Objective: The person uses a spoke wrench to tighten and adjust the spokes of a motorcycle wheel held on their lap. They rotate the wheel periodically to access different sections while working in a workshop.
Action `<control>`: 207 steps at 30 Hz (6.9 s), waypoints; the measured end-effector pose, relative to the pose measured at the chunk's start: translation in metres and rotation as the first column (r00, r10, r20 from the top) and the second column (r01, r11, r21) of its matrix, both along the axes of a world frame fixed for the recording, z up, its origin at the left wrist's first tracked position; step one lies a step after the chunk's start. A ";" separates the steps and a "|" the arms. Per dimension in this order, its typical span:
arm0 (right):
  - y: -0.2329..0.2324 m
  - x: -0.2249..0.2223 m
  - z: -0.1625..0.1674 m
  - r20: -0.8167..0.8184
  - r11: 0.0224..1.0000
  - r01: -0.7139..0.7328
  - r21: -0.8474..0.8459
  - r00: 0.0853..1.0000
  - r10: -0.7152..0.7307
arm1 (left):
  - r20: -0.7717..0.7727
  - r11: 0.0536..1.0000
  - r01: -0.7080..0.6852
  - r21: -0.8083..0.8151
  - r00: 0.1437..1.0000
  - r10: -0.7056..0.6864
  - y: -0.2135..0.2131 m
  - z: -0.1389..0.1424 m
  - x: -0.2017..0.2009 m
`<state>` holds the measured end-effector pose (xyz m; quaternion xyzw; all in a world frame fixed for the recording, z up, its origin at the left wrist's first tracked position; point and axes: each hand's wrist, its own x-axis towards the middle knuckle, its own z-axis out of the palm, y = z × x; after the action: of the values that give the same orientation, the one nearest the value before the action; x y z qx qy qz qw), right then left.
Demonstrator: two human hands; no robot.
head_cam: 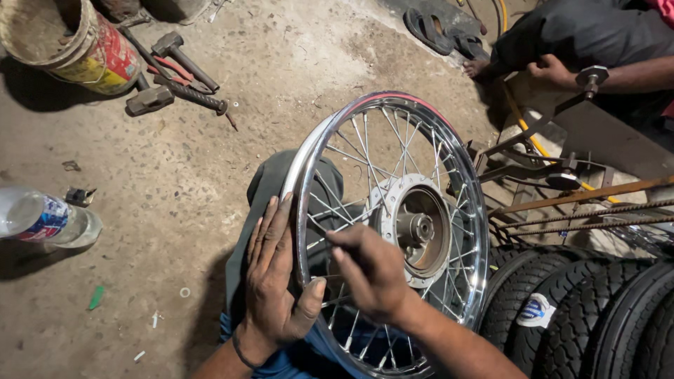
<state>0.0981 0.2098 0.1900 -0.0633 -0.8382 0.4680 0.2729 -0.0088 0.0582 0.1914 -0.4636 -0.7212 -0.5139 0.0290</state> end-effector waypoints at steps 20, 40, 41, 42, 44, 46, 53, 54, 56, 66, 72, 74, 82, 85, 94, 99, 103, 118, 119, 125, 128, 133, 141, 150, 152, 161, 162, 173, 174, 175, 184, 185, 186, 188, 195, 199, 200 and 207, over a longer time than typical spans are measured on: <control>0.001 0.000 0.021 0.095 0.992 0.096 -0.085 0.992 -0.087 | -0.049 0.999 0.000 -0.036 0.999 -0.002 0.007 -0.004 0.000; 0.046 0.039 0.039 0.300 0.989 0.086 -0.123 0.953 -0.045 | -0.037 1.000 -0.005 -0.013 0.999 0.004 0.004 -0.001 0.000; 0.048 0.041 0.038 0.128 0.967 0.099 -0.235 0.989 -0.070 | -0.040 1.000 -0.005 -0.002 0.999 0.005 0.003 -0.004 0.001; 0.048 0.044 0.036 -0.037 0.930 0.094 -0.355 0.993 -0.114 | -0.036 1.000 -0.005 -0.003 0.999 0.005 0.003 -0.006 0.002; 0.050 0.043 0.029 -0.119 0.990 0.133 -0.047 0.983 -0.137 | -0.023 0.999 0.000 -0.034 1.000 -0.001 -0.002 -0.008 0.005; 0.048 0.034 0.019 -0.077 0.984 0.177 -0.005 0.981 -0.177 | -0.059 0.999 -0.020 -0.047 0.998 0.017 -0.002 -0.007 0.006; 0.038 -0.014 0.025 -0.029 1.000 0.010 -0.021 1.000 -0.011 | -0.056 1.000 -0.018 -0.025 0.998 0.016 0.004 0.015 0.000; 0.033 -0.019 0.028 0.040 0.999 -0.016 -0.037 0.999 0.018 | -0.059 0.999 -0.016 -0.039 0.998 0.014 0.005 0.015 0.000; 0.026 -0.024 0.034 0.076 0.999 0.018 -0.047 0.997 -0.014 | -0.056 0.999 -0.018 -0.051 0.998 0.015 0.004 0.013 0.000; 0.032 -0.032 0.039 0.098 0.995 0.079 -0.061 0.993 -0.072 | -0.041 0.998 -0.014 -0.057 0.999 0.012 0.002 0.011 -0.003; 0.049 -0.056 0.043 0.147 0.798 -0.099 -0.595 0.962 0.230 | -0.052 0.999 -0.006 -0.031 0.999 0.004 0.003 0.007 -0.006; 0.059 -0.073 0.043 0.079 0.763 -0.135 -0.632 0.968 0.238 | -0.051 1.000 -0.010 -0.027 0.999 0.009 0.003 0.007 -0.005; 0.049 -0.043 0.014 -0.005 0.987 -0.136 -0.086 0.991 0.137 | -0.045 0.999 -0.020 -0.036 0.999 0.018 0.003 0.010 -0.005; 0.038 -0.024 0.015 0.044 0.992 -0.108 -0.071 0.993 0.111 | -0.033 1.000 -0.010 -0.027 0.999 0.009 0.004 0.008 -0.005; 0.009 -0.015 0.020 -0.138 0.997 0.002 0.082 0.990 0.009 | -0.046 0.999 -0.017 -0.033 0.999 0.015 0.002 0.011 -0.004; 0.047 -0.036 0.030 0.059 0.990 -0.079 -0.120 0.995 0.086 | -0.059 0.999 -0.031 -0.028 0.998 0.029 -0.001 0.007 -0.003; 0.078 -0.087 0.034 0.171 0.898 -0.149 -0.413 0.956 0.238 | -0.046 1.000 -0.017 -0.026 0.999 0.016 0.001 0.006 -0.001; 0.065 -0.079 0.036 0.149 0.621 -0.073 -0.780 0.943 0.299 | -0.058 0.999 -0.013 -0.044 0.998 0.011 -0.002 0.009 -0.004; 0.066 -0.083 0.039 0.198 0.579 -0.023 -0.815 0.928 0.315 | -0.044 0.999 -0.009 -0.041 0.999 0.007 -0.002 0.010 -0.004; 0.054 -0.047 0.045 0.186 0.969 -0.203 -0.142 0.956 0.227 | -0.036 0.998 -0.023 -0.057 0.999 0.021 -0.004 0.011 -0.003; 0.042 -0.028 0.040 -0.078 0.941 -0.337 0.019 0.938 0.337 | -0.045 0.998 -0.010 -0.055 0.999 0.008 -0.003 0.007 -0.004; 0.031 -0.020 0.041 -0.070 0.964 -0.253 0.077 0.964 0.258 | -0.049 0.999 -0.010 -0.044 0.999 0.007 -0.003 0.008 -0.001; 0.007 -0.020 0.039 -0.165 0.934 -0.101 0.343 0.972 0.166 | -0.059 0.999 -0.005 -0.054 0.998 0.002 -0.006 0.007 -0.002; -0.007 -0.012 0.045 -0.151 0.876 0.043 0.480 0.988 0.034 | -0.101 0.999 -0.022 -0.046 0.995 0.017 -0.001 0.013 -0.001; -0.006 -0.014 0.045 -0.126 0.939 0.050 0.340 0.992 -0.007 | -0.086 0.999 -0.021 -0.050 0.996 0.017 -0.001 0.015 0.000; 0.024 0.002 0.011 -0.124 0.981 -0.104 0.165 0.984 0.125 | -0.012 0.991 -0.082 -0.108 0.997 0.081 -0.015 0.002 0.034; 0.030 0.006 0.011 -0.126 0.986 -0.057 0.157 0.989 0.077 | -0.019 0.984 -0.129 -0.121 0.992 0.127 -0.013 0.001 0.041; 0.109 0.079 -0.046 0.111 0.657 0.627 0.419 0.683 -0.722 | 0.004 0.987 -0.134 -0.091 0.991 0.134 -0.010 -0.006 0.039; 0.106 0.085 -0.057 0.177 0.693 0.644 0.326 0.678 -0.713 | -0.006 0.986 -0.122 -0.111 0.992 0.122 -0.013 -0.008 0.040; 0.103 0.090 -0.066 0.233 0.714 0.661 0.230 0.675 -0.700 | -0.019 0.986 -0.110 -0.123 0.994 0.108 -0.013 -0.009 0.041; 0.081 0.099 -0.053 0.372 0.711 0.696 0.101 0.636 -0.676 | 0.061 0.988 0.017 -0.153 0.998 -0.008 -0.012 0.032 -0.001; 0.077 0.100 -0.052 0.414 0.702 0.708 0.078 0.618 -0.669 | 0.071 0.984 0.051 -0.170 0.997 -0.039 -0.012 0.034 -0.013; 0.072 0.101 -0.053 0.408 0.692 0.721 0.044 0.619 -0.671 | 0.083 0.979 0.084 -0.186 0.994 -0.069 -0.013 0.035 -0.024; 0.067 0.102 -0.053 0.390 0.666 0.746 -0.028 0.621 -0.680 | 0.074 0.977 0.114 -0.180 0.992 -0.102 -0.015 0.030 -0.032; 0.076 0.086 -0.008 0.041 0.657 0.735 0.169 0.660 -0.750 | 0.009 0.993 0.108 -0.044 0.994 -0.108 0.001 0.021 -0.019; 0.074 0.063 0.026 0.004 0.859 0.505 0.084 0.862 -0.507 | 0.015 0.994 0.097 -0.053 0.995 -0.096 0.007 0.023 -0.019; 0.071 0.057 0.029 0.020 0.909 0.408 0.083 0.911 -0.411 | 0.015 0.993 0.102 -0.059 0.995 -0.102 0.006 0.021 -0.018; 0.059 0.005 0.025 0.187 0.969 -0.038 -0.242 0.979 0.085 | 0.061 0.992 0.102 -0.073 0.993 -0.098 -0.004 0.005 -0.015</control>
<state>0.1028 0.2688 0.2150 -0.1151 -0.8005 0.5645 0.1651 -0.0242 0.0547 0.1960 -0.4850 -0.7166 -0.5001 -0.0351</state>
